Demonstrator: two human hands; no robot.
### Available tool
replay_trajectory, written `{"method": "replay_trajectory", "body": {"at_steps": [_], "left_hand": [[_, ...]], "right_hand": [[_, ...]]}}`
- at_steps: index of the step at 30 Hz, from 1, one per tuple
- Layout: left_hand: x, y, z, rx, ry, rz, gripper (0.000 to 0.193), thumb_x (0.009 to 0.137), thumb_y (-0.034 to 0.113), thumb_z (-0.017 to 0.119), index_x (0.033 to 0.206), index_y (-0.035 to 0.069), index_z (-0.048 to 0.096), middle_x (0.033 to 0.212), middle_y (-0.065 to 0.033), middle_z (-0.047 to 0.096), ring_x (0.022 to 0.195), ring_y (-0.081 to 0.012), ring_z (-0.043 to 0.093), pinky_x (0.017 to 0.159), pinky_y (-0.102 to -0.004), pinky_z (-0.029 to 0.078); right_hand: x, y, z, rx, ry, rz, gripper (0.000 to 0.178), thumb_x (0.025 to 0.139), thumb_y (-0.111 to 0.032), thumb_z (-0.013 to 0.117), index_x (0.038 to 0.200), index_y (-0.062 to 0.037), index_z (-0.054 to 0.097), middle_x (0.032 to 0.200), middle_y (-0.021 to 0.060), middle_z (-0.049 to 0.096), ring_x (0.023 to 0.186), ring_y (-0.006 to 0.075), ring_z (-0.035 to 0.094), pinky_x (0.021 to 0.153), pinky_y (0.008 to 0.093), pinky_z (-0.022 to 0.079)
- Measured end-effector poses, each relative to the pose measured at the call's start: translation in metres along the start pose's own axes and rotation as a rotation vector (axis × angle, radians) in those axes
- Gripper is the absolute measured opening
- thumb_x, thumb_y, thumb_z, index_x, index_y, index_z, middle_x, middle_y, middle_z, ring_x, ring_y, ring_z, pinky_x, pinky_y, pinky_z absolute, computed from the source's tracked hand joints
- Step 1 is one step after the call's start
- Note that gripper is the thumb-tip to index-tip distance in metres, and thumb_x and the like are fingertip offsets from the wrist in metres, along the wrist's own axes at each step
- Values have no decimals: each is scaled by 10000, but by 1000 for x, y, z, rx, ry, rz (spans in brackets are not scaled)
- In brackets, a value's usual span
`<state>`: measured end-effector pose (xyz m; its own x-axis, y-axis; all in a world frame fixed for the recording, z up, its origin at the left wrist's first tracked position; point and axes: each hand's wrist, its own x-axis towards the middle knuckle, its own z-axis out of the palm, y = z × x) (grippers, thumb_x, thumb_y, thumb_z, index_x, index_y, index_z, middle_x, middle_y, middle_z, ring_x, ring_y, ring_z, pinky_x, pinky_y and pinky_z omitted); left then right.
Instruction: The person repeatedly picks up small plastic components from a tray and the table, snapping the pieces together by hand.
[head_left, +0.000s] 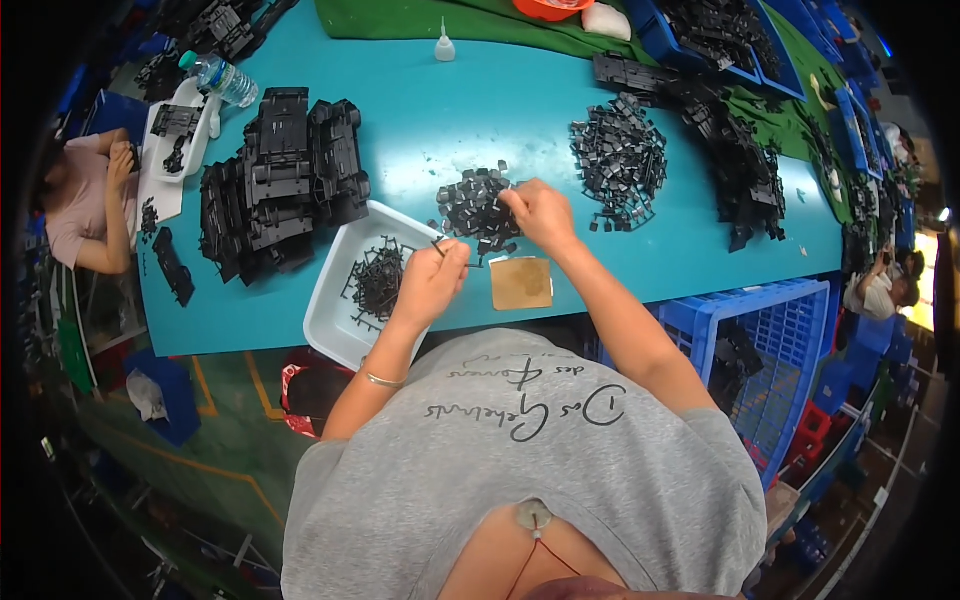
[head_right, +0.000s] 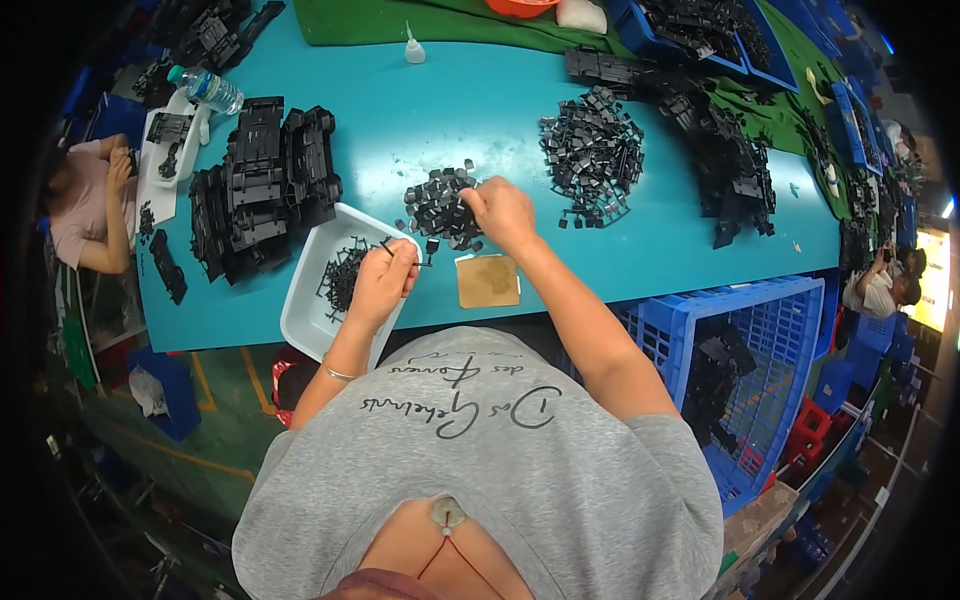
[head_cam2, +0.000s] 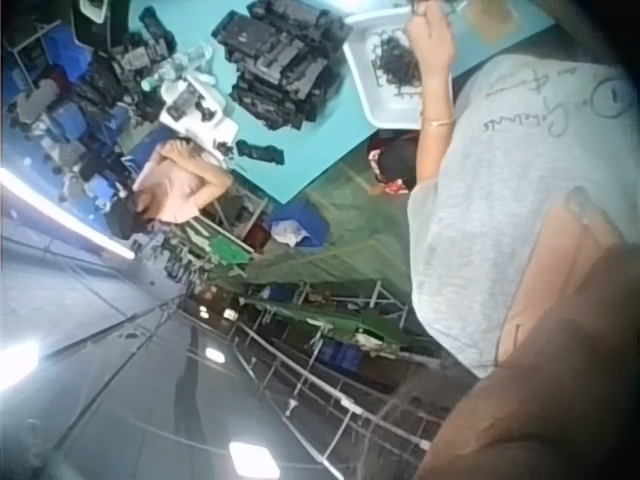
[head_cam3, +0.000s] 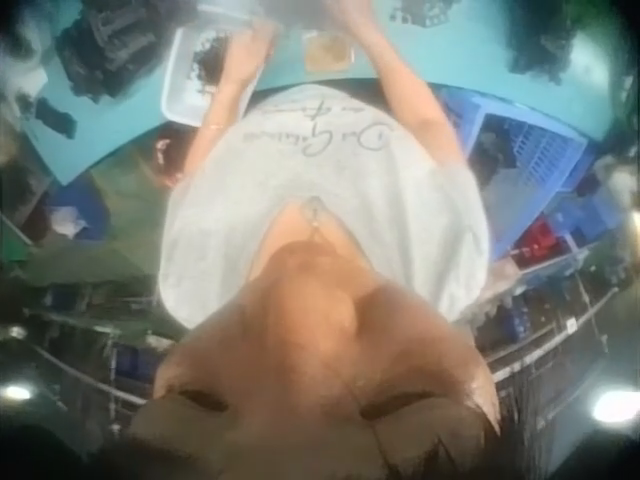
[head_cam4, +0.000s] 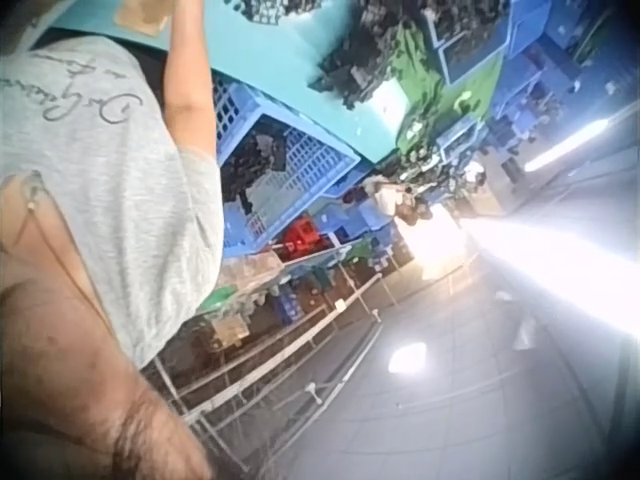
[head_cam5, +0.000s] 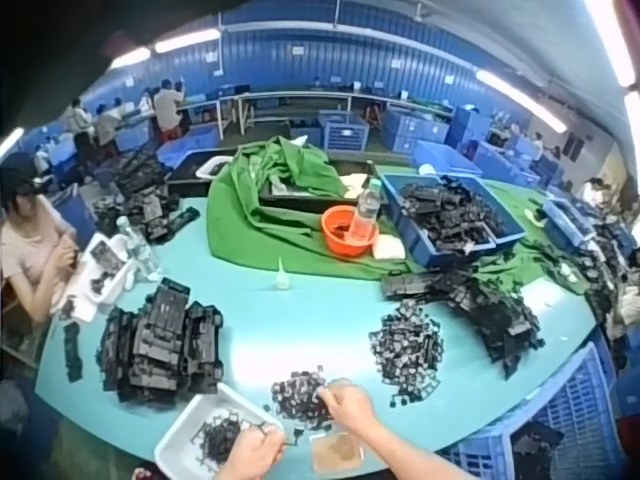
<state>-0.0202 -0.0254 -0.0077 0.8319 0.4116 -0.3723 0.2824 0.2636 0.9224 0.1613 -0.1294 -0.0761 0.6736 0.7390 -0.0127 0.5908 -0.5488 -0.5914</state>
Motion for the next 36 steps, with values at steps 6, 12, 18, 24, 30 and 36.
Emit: {"method": "replay_trajectory", "body": {"at_steps": [6,12,18,24,30,36], "left_hand": [[5,-8,-6,314,37,73,387,894,292,458,610,31,487,471,-42,454,429,-133,444,442,-289,354],[-3,-4,2,528,-132,139,326,886,265,485,677,18,521,533,-61,485,472,-133,465,463,-287,378],[-13,-6,22,77,-295,20,288,885,227,501,686,23,539,573,14,488,517,-56,446,450,-201,346],[-27,-16,5,-526,-312,-58,321,899,273,491,658,62,477,568,1,424,475,-81,365,427,-217,288],[-46,-29,-82,160,16,-102,289,878,233,513,663,40,521,556,-14,483,482,-112,437,439,-233,326],[-62,-1,-93,1329,186,-187,232,705,49,614,933,65,577,650,-136,580,635,-319,575,579,-397,437]], "right_hand": [[-5,-19,-17,226,80,-141,224,767,-147,623,977,-73,633,857,92,604,809,225,571,682,319,455],[-47,-50,-58,340,-460,-375,114,776,-83,602,871,-23,621,770,73,601,679,187,578,594,291,441],[-77,-51,-47,1062,-507,59,105,833,-131,570,824,-27,559,756,55,587,669,152,585,567,250,423],[-85,-55,-10,2096,-374,471,83,856,-133,530,847,-54,509,781,16,515,625,92,450,562,218,346],[-13,1,-22,1145,9,353,228,764,-81,641,983,-23,615,723,13,591,633,76,521,595,203,418],[-22,45,-30,142,393,-17,301,706,-72,637,1006,-76,613,929,101,597,832,276,574,710,365,462]]}}
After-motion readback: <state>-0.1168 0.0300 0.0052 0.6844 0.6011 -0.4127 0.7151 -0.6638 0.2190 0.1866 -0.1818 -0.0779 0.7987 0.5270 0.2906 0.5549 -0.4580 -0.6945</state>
